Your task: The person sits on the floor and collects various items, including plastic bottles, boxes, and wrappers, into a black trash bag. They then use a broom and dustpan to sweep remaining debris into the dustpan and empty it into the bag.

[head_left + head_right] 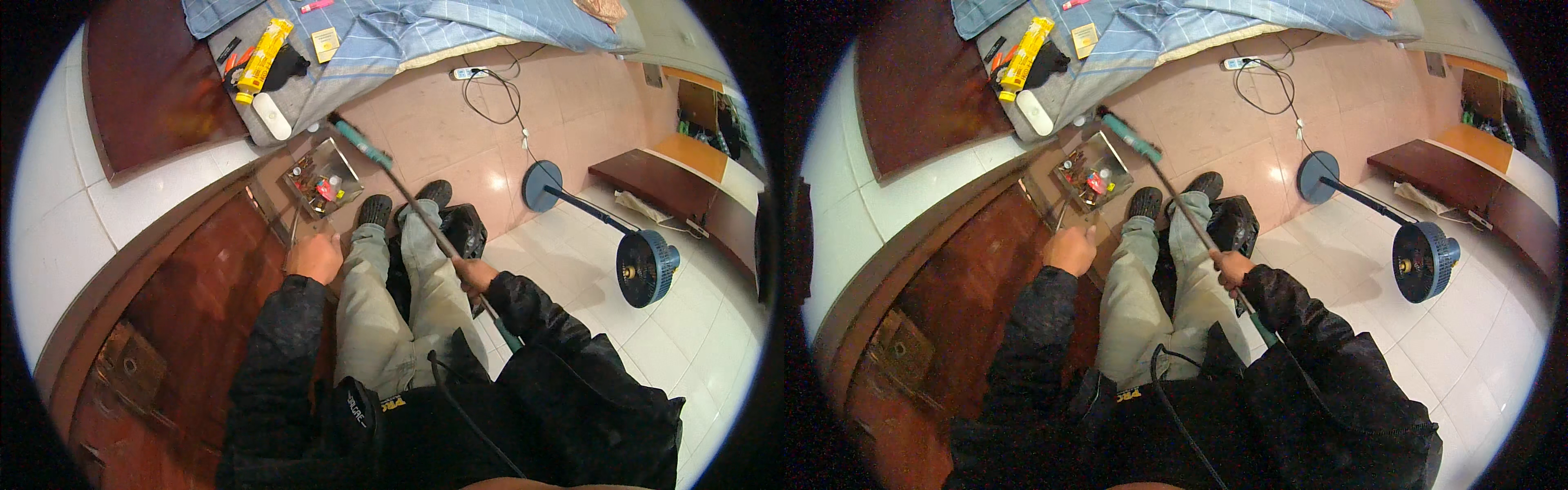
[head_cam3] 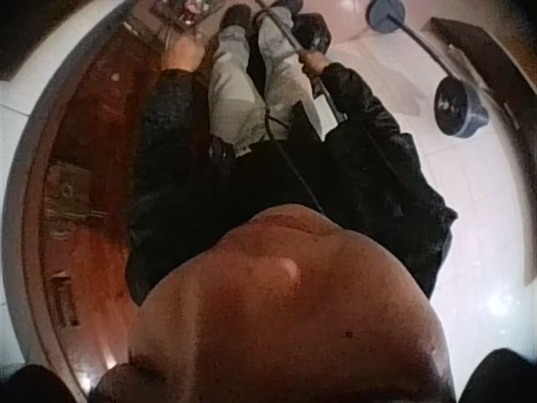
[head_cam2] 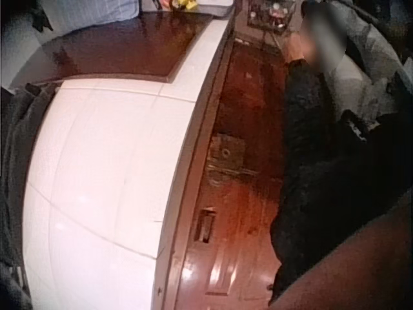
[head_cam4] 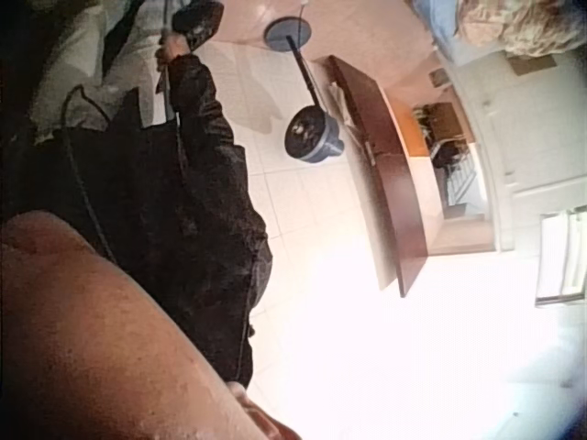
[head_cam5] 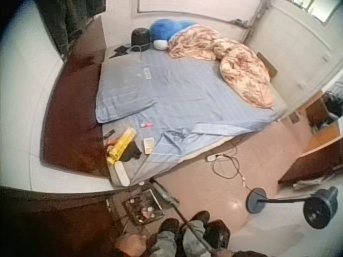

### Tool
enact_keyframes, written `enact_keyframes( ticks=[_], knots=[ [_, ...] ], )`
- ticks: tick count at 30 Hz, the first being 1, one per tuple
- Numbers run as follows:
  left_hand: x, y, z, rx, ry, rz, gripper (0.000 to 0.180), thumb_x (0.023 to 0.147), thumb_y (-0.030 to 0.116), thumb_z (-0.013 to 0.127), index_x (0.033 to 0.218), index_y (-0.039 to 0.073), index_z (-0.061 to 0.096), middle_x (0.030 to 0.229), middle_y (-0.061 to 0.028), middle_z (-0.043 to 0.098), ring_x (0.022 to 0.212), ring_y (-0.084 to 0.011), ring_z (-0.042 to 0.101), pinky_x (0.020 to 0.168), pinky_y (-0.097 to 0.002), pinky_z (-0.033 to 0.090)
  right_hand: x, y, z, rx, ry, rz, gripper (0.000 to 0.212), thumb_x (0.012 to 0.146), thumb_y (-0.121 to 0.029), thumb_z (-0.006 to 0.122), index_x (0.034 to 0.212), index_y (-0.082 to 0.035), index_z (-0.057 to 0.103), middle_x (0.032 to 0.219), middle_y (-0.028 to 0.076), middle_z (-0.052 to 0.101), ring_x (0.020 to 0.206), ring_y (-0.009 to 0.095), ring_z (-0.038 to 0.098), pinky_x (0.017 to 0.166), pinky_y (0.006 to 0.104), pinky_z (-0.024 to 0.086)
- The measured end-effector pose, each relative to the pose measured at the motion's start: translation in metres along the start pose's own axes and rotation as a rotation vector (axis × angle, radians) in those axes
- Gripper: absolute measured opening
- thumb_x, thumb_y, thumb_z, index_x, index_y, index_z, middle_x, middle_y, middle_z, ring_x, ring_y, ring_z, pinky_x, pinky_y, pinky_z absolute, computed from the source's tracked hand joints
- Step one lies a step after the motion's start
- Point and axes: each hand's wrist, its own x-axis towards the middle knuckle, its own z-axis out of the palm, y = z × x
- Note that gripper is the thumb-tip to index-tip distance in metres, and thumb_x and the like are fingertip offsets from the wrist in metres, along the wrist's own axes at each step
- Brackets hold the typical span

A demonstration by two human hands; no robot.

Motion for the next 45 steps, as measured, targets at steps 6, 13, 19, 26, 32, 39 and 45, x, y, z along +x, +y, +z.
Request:
enact_keyframes(
  ticks=[6, 13, 19, 26, 32, 39, 45],
  knots=[
    [-0.004, 0.007, 0.002, 0.006, -0.073, -0.05, 0.048, 0.097, 0.041, 0.052, 0.088, 0.0, 0.074, 0.091, -0.0274, 0.07, 0.088, -0.0477, 0.067, 0.079, -0.0544, 0.054, 0.06, -0.013, 0.02, -0.207, 0.252, -0.008, 0.064, 0.102, -0.056, 0.039, 0.093, 0.003, 0.063, 0.064, 0.014, 0.056, 0.053, 0.028, 0.059, 0.047, 0.0449, 0.049],
    [-0.003, 0.009, -0.003, 0.043, 0.012, -0.03, 0.047, 0.096, 0.041, 0.052, 0.088, 0.002, 0.075, 0.091, -0.0288, 0.069, 0.087, -0.0477, 0.066, 0.08, -0.0556, 0.053, 0.052, 0.006, 0.034, -0.178, -0.081, 0.015, 0.064, 0.102, -0.056, 0.038, 0.084, 0.001, 0.06, 0.064, 0.018, 0.058, 0.051, 0.033, 0.059, 0.055, 0.0511, 0.052],
    [-0.003, 0.005, 0.005, 0.098, 0.027, 0.012, 0.044, 0.096, 0.042, 0.052, 0.092, 0.004, 0.074, 0.089, -0.0261, 0.069, 0.085, -0.047, 0.065, 0.078, -0.0572, 0.05, -0.009, 0.047, -0.049, 0.072, 0.013, 0.006, 0.072, 0.1, -0.061, 0.042, 0.111, 0.008, 0.058, 0.062, 0.015, 0.053, 0.048, 0.027, 0.054, 0.044, 0.0434, 0.044],
    [0.001, -0.005, 0.017, 0.176, 0.033, -0.005, 0.046, 0.097, 0.043, 0.052, 0.088, 0.004, 0.074, 0.085, -0.0244, 0.069, 0.08, -0.0469, 0.064, 0.075, -0.058, 0.05, -0.008, 0.099, -0.169, 0.239, 0.233, 0.017, 0.066, 0.101, -0.058, 0.042, 0.07, -0.001, 0.052, 0.052, 0.013, 0.048, 0.042, 0.028, 0.05, 0.041, 0.0444, 0.041],
    [0.001, 0.0, 0.014, 0.342, -0.117, -0.148, 0.046, 0.098, 0.042, 0.051, 0.095, 0.002, 0.074, 0.094, -0.0237, 0.071, 0.091, -0.0446, 0.066, 0.082, -0.0537, 0.052, 0.023, 0.133, -0.248, 0.547, 0.14, 0.238, 0.057, 0.102, -0.052, 0.045, 0.101, 0.004, 0.056, 0.057, 0.008, 0.044, 0.043, 0.018, 0.04, 0.041, 0.0367, 0.035],
    [0.097, 0.066, 0.03, 0.748, -0.473, -0.111, 0.042, 0.098, 0.04, 0.054, 0.112, 0.004, 0.069, 0.108, -0.0213, 0.07, 0.096, -0.0409, 0.067, 0.085, -0.0503, 0.055, 0.0, 0.182, -0.272, 0.687, 0.1, 0.129, 0.061, 0.103, -0.056, 0.039, 0.095, 0.002, 0.056, 0.056, 0.007, 0.043, 0.044, 0.019, 0.04, 0.043, 0.0386, 0.034],
    [0.301, 0.243, 0.035, 0.318, -0.186, 0.248, 0.047, 0.088, 0.044, 0.061, 0.117, 0.009, 0.068, 0.11, -0.0229, 0.069, 0.101, -0.0406, 0.067, 0.09, -0.0493, 0.052, -0.016, 0.188, -0.289, 0.846, 0.154, 0.213, 0.072, 0.099, -0.065, 0.04, 0.106, 0.005, 0.059, 0.06, 0.011, 0.049, 0.041, 0.021, 0.042, 0.041, 0.0397, 0.04]
  ],
)
